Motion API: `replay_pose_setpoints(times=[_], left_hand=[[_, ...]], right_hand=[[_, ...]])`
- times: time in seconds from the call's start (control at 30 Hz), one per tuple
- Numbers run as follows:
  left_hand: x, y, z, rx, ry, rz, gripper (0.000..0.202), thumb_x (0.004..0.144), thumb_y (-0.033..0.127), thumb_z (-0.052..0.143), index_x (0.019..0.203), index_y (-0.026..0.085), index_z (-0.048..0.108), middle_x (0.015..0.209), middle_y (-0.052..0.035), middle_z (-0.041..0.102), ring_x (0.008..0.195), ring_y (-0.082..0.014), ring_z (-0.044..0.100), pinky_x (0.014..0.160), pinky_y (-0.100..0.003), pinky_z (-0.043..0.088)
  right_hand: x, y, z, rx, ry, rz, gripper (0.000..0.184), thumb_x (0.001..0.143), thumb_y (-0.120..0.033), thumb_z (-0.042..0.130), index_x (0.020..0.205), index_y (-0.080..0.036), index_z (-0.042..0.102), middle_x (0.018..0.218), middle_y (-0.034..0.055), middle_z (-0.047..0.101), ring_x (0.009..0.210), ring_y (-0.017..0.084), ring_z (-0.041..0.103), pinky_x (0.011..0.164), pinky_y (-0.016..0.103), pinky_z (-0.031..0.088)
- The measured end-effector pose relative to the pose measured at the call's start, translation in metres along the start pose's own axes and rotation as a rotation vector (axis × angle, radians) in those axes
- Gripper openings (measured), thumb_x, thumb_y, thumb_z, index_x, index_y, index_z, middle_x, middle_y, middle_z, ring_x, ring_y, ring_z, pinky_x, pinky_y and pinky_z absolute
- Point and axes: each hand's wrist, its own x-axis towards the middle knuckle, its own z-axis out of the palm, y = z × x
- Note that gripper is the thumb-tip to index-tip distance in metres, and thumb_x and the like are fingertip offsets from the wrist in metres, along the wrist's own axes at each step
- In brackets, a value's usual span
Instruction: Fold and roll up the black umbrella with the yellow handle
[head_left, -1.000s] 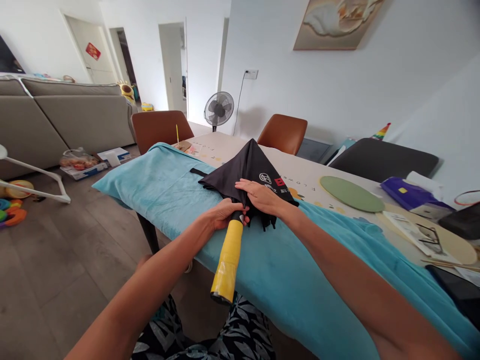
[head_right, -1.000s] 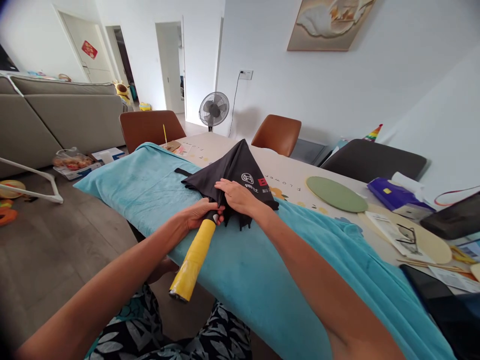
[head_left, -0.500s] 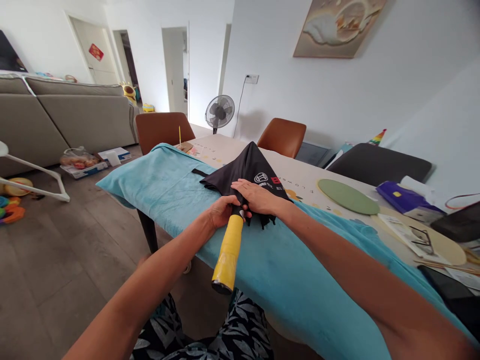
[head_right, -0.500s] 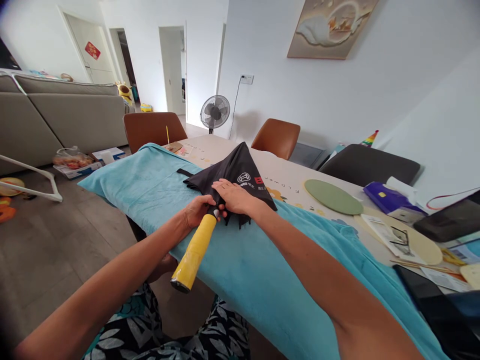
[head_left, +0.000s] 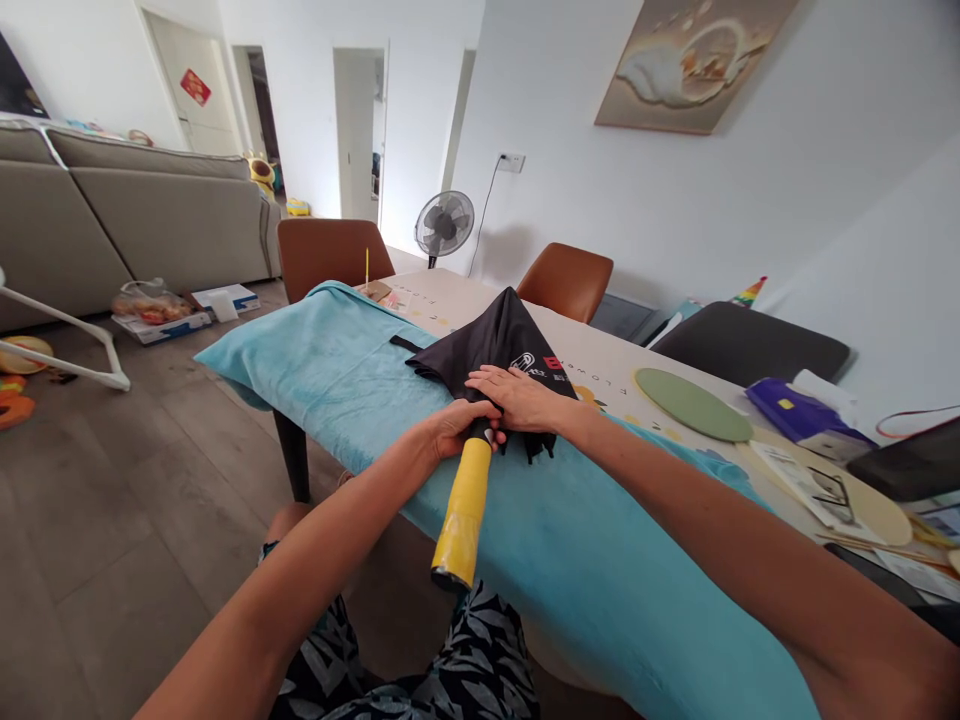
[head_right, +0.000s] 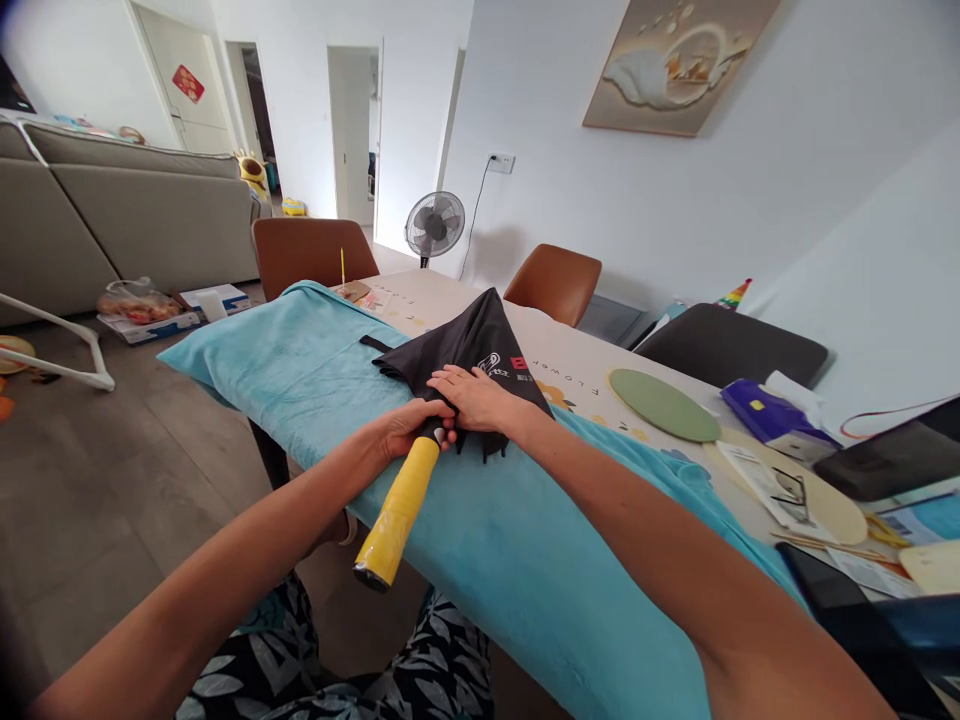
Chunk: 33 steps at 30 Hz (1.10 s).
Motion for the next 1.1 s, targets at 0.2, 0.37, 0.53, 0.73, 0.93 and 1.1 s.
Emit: replay_pose_setpoints(times=[0.2,0.37,0.53,0.73,0.93,1.1], left_hand=[[-0.002,0.007,-0.003,-0.19,-0.032,-0.027,0.013,0.07,0.008,0.045,0.059,0.013,0.048,0.05,-0.001,0.05,0.045,-0.0093,0.053,0.043,-0.019,0.046],[-0.011,0.014,-0.004,-0.385,-0.138,-0.013,0.012,0.069,0.01,0.043,0.058,0.015,0.043,0.048,0.0026,0.043,0.042,-0.0064,0.048,0.042,-0.015,0.044],[-0.011,0.013,-0.007,-0.363,-0.166,-0.053,0.006,0.067,0.009,0.047,0.064,0.014,0.045,0.052,0.0036,0.043,0.043,-0.0065,0.048,0.041,-0.016,0.042],[-0.004,0.006,-0.004,-0.221,-0.097,-0.104,0.003,0.068,0.009,0.049,0.066,0.012,0.05,0.054,-0.0017,0.052,0.052,-0.0137,0.058,0.042,-0.022,0.048],[-0.001,-0.003,0.003,0.035,0.022,0.059,0.013,0.064,0.003,0.058,0.071,0.012,0.052,0.054,0.0011,0.053,0.045,-0.0135,0.055,0.043,-0.03,0.052],[-0.004,0.0,0.003,0.044,0.052,0.022,0.014,0.067,0.003,0.056,0.061,0.013,0.048,0.05,0.0023,0.048,0.04,-0.01,0.049,0.037,-0.025,0.046]], right_hand=[[0.014,0.007,-0.008,-0.046,0.017,-0.091,0.058,0.074,-0.018,0.052,0.131,-0.021,0.041,0.141,0.01,0.036,0.133,0.026,0.025,0.103,0.052,0.021],[0.029,0.018,-0.019,-0.12,0.034,-0.207,0.052,0.076,-0.023,0.052,0.127,-0.018,0.044,0.133,0.0119,0.046,0.128,0.027,0.034,0.098,0.048,0.025],[0.041,0.018,-0.021,-0.252,-0.026,-0.273,0.022,0.073,-0.015,0.055,0.095,-0.016,0.058,0.099,0.01,0.062,0.102,0.023,0.052,0.088,0.037,0.031],[0.042,0.011,-0.018,-0.266,-0.155,-0.3,0.007,0.078,-0.016,0.053,0.079,-0.018,0.06,0.087,0.0061,0.064,0.088,0.02,0.055,0.078,0.032,0.032],[0.04,-0.007,-0.022,-0.254,-0.309,-0.218,0.009,0.075,-0.02,0.058,0.079,-0.021,0.066,0.084,0.0052,0.067,0.086,0.021,0.059,0.07,0.03,0.037],[0.046,-0.011,-0.027,-0.207,-0.368,-0.097,0.017,0.062,-0.023,0.069,0.078,-0.02,0.067,0.082,0.0055,0.066,0.081,0.022,0.061,0.067,0.03,0.043]])
